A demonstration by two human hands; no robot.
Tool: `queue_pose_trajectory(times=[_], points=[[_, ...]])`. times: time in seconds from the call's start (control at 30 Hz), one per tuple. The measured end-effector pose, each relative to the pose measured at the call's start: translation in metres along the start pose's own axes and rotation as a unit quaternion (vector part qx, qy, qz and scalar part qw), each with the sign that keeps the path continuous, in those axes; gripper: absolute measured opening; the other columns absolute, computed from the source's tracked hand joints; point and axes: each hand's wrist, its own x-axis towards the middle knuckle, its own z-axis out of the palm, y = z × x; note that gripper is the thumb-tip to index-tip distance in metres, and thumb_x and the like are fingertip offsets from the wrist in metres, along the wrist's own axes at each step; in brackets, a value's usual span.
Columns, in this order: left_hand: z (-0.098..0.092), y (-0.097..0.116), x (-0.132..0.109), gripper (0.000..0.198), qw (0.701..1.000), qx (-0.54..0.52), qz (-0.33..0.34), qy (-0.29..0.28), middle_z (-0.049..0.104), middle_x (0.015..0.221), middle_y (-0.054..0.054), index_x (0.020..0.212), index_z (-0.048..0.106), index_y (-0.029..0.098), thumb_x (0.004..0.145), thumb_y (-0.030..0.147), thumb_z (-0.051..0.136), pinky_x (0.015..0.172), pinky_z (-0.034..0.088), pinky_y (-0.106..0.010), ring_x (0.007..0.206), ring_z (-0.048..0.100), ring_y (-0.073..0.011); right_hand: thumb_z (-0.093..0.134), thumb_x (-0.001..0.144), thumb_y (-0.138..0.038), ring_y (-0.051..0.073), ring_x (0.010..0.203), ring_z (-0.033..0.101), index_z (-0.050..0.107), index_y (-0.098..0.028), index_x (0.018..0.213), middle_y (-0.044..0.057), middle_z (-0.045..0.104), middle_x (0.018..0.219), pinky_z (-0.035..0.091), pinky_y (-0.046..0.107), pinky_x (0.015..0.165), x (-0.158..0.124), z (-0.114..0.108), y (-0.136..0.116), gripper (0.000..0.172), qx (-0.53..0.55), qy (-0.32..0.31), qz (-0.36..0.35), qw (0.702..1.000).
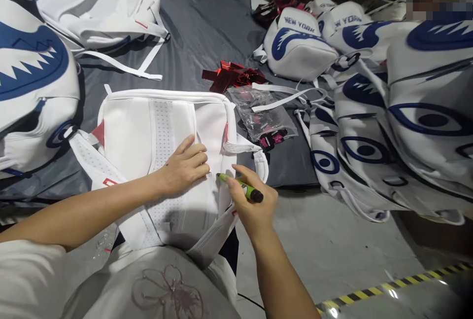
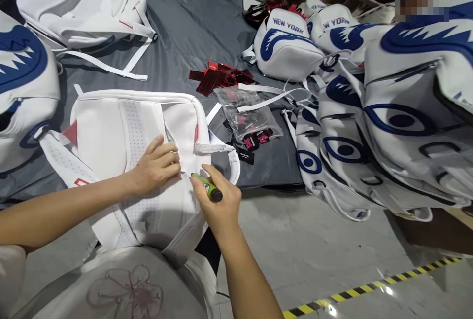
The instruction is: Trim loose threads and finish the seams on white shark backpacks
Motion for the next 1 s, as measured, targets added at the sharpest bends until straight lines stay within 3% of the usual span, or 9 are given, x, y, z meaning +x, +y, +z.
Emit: queue_pose_trajectory(times=[0.07,0.13,0.3,0.43,0.57,0.77,1.0], points=[[0.002,0.000,-0.001,0.018,1.000,-0.001,0.001,0.009,0.061,0.084,0.000,0.077,0.056,0.020,0.094,0.027,0.058,0.121,0.029,-0.048,0.107,0.055,-0.0190,0.067,0.086,-0.043,0.016,0.067,0.066,0.073,-0.021,0.096,0.001,0.074,0.080,0.050,0.027,0.065,0.007,-0.003,-0.003,0.025,0.005,-0.097,0.059,0.994],[0.003,-0.001,-0.001,0.020,1.000,-0.001,-0.001,0.014,0.060,0.082,0.000,0.077,0.056,0.020,0.095,0.027,0.057,0.122,0.027,-0.048,0.107,0.055,-0.0189,0.066,0.086,-0.043,0.016,0.069,0.066,0.072,-0.022,0.088,0.000,0.073,0.078,0.048,0.026,0.065,0.014,-0.004,-0.005,0.023,0.025,-0.145,0.096,0.984],[0.005,-0.001,-0.001,0.020,1.000,-0.001,-0.002,0.024,0.059,0.082,0.000,0.078,0.056,0.020,0.096,0.027,0.055,0.123,0.027,-0.046,0.108,0.055,-0.0190,0.059,0.087,-0.047,0.013,0.055,0.053,0.062,-0.020,0.067,-0.003,0.059,0.058,0.040,0.026,0.056,0.020,0.015,-0.007,0.034,0.063,-0.052,0.133,0.988],[0.007,-0.002,-0.002,0.024,0.999,0.004,0.003,0.043,0.059,0.079,0.000,0.076,0.055,0.020,0.098,0.031,0.052,0.121,0.029,-0.046,0.104,0.056,-0.0192,0.058,0.084,-0.050,0.013,0.054,0.047,0.058,-0.021,0.063,-0.004,0.053,0.054,0.037,0.028,0.057,0.021,0.032,-0.006,0.036,0.019,-0.062,0.148,0.987],[0.009,-0.004,-0.004,0.025,0.999,0.004,0.003,0.041,0.059,0.080,0.000,0.077,0.054,0.020,0.099,0.030,0.050,0.121,0.031,-0.045,0.104,0.056,-0.0184,0.058,0.084,-0.049,0.013,0.054,0.047,0.058,-0.020,0.063,-0.003,0.053,0.054,0.037,0.029,0.058,0.023,0.036,-0.002,0.036,0.034,-0.051,0.162,0.985],[0.012,-0.005,-0.006,0.026,1.000,0.005,-0.007,0.027,0.057,0.083,0.000,0.080,0.054,0.020,0.100,0.033,0.047,0.125,0.024,-0.045,0.106,0.054,-0.0177,0.061,0.083,-0.049,0.013,0.051,0.048,0.057,-0.020,0.061,-0.002,0.054,0.054,0.038,0.029,0.055,0.026,0.040,-0.001,0.037,0.039,-0.019,0.163,0.986],[0.011,-0.005,-0.007,0.023,1.000,0.009,-0.016,0.006,0.056,0.085,0.002,0.080,0.054,0.022,0.100,0.032,0.046,0.127,0.020,-0.043,0.109,0.053,-0.0156,0.060,0.084,-0.050,0.014,0.051,0.051,0.057,-0.021,0.063,-0.001,0.056,0.054,0.041,0.028,0.053,0.027,0.047,-0.002,0.035,0.022,-0.023,0.161,0.986]])
